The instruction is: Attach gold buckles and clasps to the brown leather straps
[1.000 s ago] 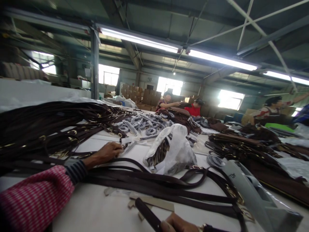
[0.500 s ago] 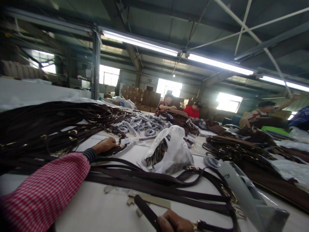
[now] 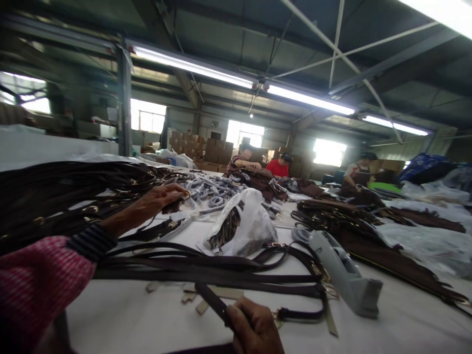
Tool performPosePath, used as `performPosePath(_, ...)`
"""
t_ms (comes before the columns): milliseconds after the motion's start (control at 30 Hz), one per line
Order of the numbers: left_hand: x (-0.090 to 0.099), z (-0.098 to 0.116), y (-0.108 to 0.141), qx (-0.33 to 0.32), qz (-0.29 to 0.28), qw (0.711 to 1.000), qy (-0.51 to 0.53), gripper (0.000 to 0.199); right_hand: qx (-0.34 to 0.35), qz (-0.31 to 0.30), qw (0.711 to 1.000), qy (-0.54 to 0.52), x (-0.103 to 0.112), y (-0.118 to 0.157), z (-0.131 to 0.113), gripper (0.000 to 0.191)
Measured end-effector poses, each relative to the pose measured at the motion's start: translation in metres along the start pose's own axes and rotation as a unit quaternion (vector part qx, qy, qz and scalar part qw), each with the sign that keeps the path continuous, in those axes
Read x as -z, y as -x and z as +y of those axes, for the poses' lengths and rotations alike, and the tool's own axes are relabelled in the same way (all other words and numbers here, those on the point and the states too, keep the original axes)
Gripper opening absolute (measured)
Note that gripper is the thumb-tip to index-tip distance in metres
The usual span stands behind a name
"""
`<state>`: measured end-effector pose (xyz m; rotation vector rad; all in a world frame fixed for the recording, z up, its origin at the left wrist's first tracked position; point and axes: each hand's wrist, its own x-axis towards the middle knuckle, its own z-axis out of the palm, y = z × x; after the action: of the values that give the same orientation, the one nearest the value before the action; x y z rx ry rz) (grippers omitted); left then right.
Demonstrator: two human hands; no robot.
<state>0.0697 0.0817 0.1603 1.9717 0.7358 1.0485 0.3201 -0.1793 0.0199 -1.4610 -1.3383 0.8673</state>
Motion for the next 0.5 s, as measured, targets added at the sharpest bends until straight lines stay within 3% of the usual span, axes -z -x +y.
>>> performPosePath(133, -0.061, 0.028, 0.020, -0.004, -0.146, 0.982, 0.123, 0.037, -0.007, 0.012, 0.991, -0.129, 0.009, 0.005, -0.007, 0.052)
performPosePath(233, -0.098, 0.034, 0.030, 0.030, -0.209, 0.955, 0.210, 0.035, 0.030, 0.053, 0.984, -0.165, 0.023, 0.010, -0.019, 0.046)
performPosePath(333, -0.126, 0.039, 0.035, 0.029, -0.206, 0.945, 0.251, 0.031, 0.057, 0.085, 0.976, -0.193, 0.034, 0.018, -0.033, 0.043)
performPosePath(500, -0.166, 0.050, 0.045, 0.019, -0.114, 0.957, 0.265, 0.028, 0.054, 0.123, 0.962, -0.236, 0.027, 0.025, -0.042, 0.043)
